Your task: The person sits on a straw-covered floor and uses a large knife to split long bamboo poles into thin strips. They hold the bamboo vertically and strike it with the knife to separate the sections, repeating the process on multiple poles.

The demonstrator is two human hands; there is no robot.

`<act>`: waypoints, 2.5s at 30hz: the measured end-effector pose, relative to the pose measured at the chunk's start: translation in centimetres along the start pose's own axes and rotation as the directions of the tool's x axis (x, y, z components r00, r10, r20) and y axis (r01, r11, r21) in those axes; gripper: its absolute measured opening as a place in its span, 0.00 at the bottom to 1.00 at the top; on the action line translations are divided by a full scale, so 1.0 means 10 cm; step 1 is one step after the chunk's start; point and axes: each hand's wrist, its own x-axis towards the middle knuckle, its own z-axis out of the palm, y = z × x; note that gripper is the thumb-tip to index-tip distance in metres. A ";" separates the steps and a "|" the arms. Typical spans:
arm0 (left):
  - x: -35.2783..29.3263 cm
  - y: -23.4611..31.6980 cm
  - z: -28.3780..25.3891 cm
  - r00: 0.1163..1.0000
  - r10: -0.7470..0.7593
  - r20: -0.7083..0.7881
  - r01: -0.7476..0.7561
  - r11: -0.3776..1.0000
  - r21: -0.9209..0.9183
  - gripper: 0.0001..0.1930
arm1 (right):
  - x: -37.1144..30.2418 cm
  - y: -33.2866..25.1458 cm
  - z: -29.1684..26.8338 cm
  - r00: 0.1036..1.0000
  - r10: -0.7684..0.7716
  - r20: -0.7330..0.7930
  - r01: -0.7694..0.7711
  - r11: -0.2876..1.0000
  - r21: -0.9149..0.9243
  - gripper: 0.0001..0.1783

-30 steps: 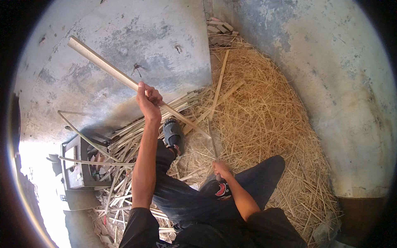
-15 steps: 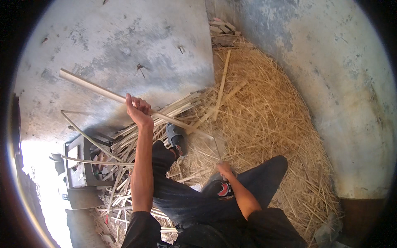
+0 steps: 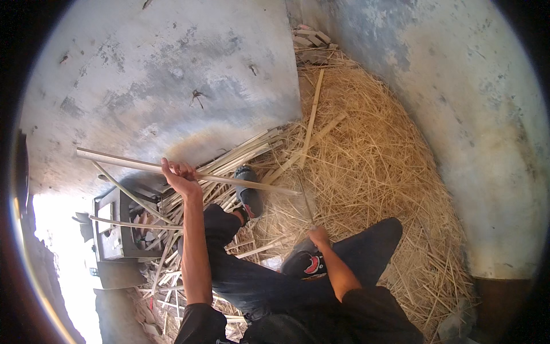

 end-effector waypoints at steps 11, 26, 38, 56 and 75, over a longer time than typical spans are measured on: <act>0.03 -0.13 0.05 0.979 0.138 -0.151 -0.109 0.977 0.182 0.25 | 0.00 -0.12 -0.12 0.960 -0.256 0.111 0.214 0.932 0.294 0.13; 0.04 -0.07 -0.07 0.976 0.091 -0.196 -0.066 0.989 0.129 0.25 | -0.07 -0.39 0.02 0.978 -0.207 -0.025 0.205 0.976 -0.068 0.13; 0.08 -0.04 -0.14 0.973 0.070 -0.221 -0.042 0.990 0.132 0.24 | 0.63 0.53 0.29 0.984 -0.144 -0.101 0.102 0.936 -0.336 0.16; 0.06 -0.07 -0.10 0.986 0.053 -0.156 -0.036 0.993 0.108 0.23 | 0.34 0.04 0.26 0.936 -0.349 -0.050 0.338 0.928 -0.156 0.16; 0.11 -0.08 -0.21 0.977 0.020 -0.212 0.003 0.994 0.110 0.24 | 0.42 0.52 -0.09 0.991 0.042 0.125 -0.066 0.979 0.195 0.10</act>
